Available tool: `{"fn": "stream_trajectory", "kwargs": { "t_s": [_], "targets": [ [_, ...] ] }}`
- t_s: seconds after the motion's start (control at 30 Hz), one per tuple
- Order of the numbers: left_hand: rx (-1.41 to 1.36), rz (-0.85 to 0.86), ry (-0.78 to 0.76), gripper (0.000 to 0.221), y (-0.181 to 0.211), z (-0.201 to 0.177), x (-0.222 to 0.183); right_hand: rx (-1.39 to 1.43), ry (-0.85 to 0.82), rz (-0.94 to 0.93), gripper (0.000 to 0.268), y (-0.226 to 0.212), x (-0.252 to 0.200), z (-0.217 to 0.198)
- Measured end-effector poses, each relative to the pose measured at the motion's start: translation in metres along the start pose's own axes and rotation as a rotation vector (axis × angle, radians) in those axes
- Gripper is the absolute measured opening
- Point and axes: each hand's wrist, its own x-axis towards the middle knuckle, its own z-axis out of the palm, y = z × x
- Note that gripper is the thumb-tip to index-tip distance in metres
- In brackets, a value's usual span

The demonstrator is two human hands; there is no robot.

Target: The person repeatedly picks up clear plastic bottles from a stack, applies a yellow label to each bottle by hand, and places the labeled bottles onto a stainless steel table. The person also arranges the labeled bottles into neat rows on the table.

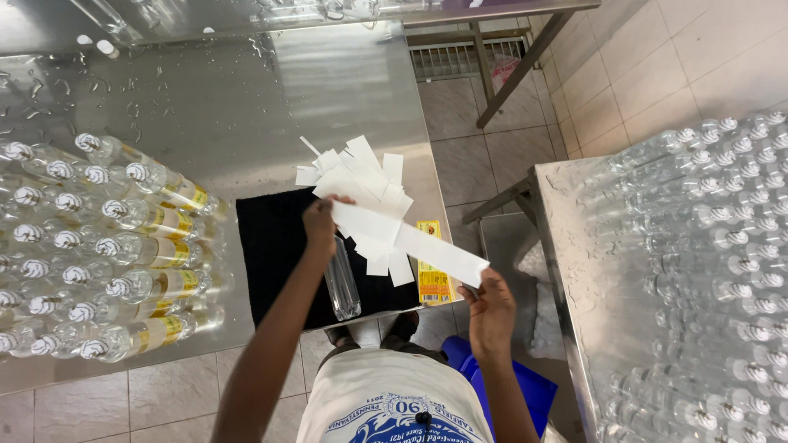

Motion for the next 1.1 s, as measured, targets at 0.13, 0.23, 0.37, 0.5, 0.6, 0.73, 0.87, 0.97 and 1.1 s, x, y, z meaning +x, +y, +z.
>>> {"fn": "stream_trajectory", "kwargs": {
  "t_s": [0.13, 0.23, 0.37, 0.5, 0.6, 0.73, 0.87, 0.97, 1.1],
  "targets": [
    [0.092, 0.032, -0.028, 0.023, -0.015, -0.003, 0.093, 0.223, 0.052, -0.032, 0.006, 0.006, 0.012, -0.033],
    [0.483, 0.153, 0.068, 0.026, -0.017, 0.003, 0.098, 0.242, 0.055, -0.045, 0.006, 0.013, 0.015, -0.042],
    [0.871, 0.624, -0.066, 0.057, -0.011, 0.017, -0.024, 0.27, 0.052, -0.046, 0.008, 0.018, 0.008, -0.022],
    [0.631, 0.709, -0.593, 0.056, 0.009, 0.022, -0.18, 0.18, 0.064, -0.01, 0.007, 0.037, 0.004, 0.004],
    [0.668, 0.789, -0.547, 0.037, 0.005, 0.022, -0.21, 0.102, 0.052, -0.003, 0.002, 0.021, -0.03, 0.067],
    [0.605, 0.771, -0.443, 0.024, 0.021, 0.007, -0.197, -0.079, -0.029, -0.03, 0.009, 0.055, -0.022, 0.073],
    [0.424, 0.478, -0.282, 0.005, 0.043, -0.018, -0.187, -0.176, -0.261, -0.056, 0.028, 0.043, -0.046, 0.107],
    [0.14, 0.136, -0.175, 0.019, 0.047, -0.034, -0.177, -0.23, -0.356, -0.01, 0.03, 0.055, -0.045, 0.102],
    [-0.331, -0.245, -0.07, 0.024, 0.033, -0.068, -0.172, -0.259, -0.366, 0.215, 0.034, 0.128, -0.031, 0.059]
  ]
}}
